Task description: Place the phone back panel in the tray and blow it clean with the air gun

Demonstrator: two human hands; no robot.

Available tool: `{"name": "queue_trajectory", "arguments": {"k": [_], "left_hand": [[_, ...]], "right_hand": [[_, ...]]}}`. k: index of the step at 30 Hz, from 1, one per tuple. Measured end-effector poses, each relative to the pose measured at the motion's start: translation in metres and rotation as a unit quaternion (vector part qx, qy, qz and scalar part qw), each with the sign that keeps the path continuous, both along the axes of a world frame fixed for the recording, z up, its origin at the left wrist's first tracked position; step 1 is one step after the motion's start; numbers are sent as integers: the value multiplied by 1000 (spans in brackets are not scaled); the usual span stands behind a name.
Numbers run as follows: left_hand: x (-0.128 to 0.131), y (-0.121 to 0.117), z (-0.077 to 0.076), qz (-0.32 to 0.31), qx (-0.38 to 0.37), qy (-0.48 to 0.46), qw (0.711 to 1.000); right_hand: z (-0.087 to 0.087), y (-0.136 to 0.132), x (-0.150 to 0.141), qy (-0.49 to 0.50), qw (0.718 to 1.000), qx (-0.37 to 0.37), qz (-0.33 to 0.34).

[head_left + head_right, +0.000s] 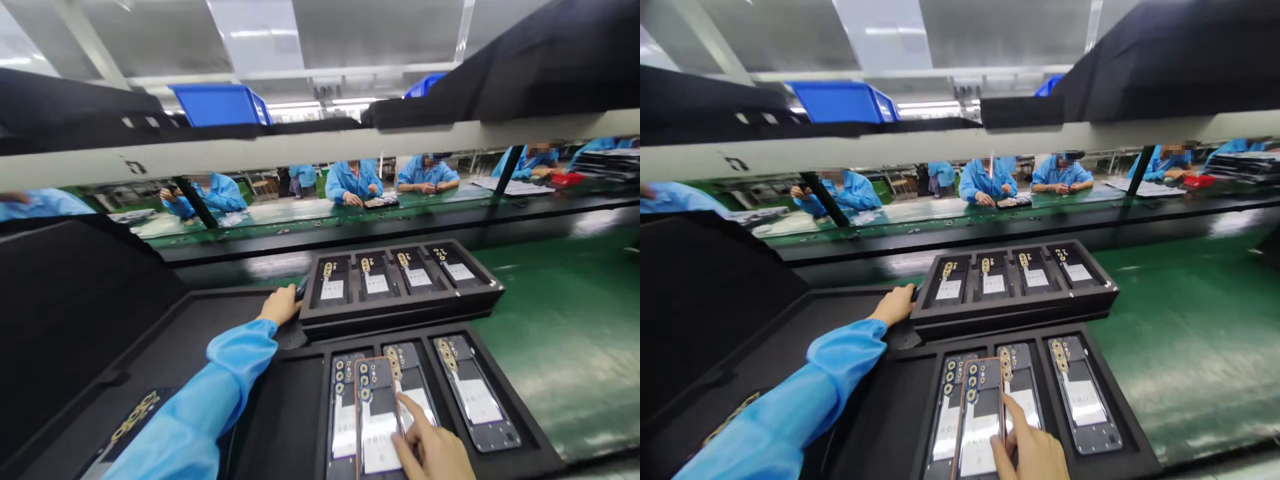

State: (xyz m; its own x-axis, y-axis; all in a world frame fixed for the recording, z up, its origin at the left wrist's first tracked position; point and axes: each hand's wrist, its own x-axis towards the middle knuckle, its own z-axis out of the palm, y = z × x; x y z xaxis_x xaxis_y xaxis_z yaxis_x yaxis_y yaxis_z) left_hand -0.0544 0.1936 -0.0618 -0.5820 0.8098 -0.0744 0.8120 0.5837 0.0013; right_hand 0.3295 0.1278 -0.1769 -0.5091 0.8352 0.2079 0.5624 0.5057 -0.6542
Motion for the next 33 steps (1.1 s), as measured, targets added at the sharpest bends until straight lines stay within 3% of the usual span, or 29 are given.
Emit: {"name": "queue_trajectory", "arguments": {"k": [5,8,13,16,21,23,25,27,29,33], "left_hand": [[4,8,-16,-41,-16,40,998],[8,2,-22,-70,-5,55,996],[15,-11,-17,-79,-4,69,994],[20,-27,3,-72,-34,43,996],[45,-81,65,-13,-87,22,996],[64,-107,84,1,-54,48,997],[87,-131,88,6,46,53,998],[113,-149,76,2,188,-1,982],[140,-161,52,-19,303,-131,944],[183,-165,-3,-75,246,-389,885]], "right_hand": [[25,9,12,-1,988,-121,90],[31,11,13,43,974,-210,69],[31,10,13,185,918,-349,38],[32,9,14,212,897,-385,47],[31,5,14,273,878,-393,-3],[31,3,13,299,869,-392,-35],[32,2,13,314,859,-401,-48],[33,1,13,325,853,-405,-58],[34,1,14,334,848,-406,-68],[35,2,17,347,839,-409,-85]]}}
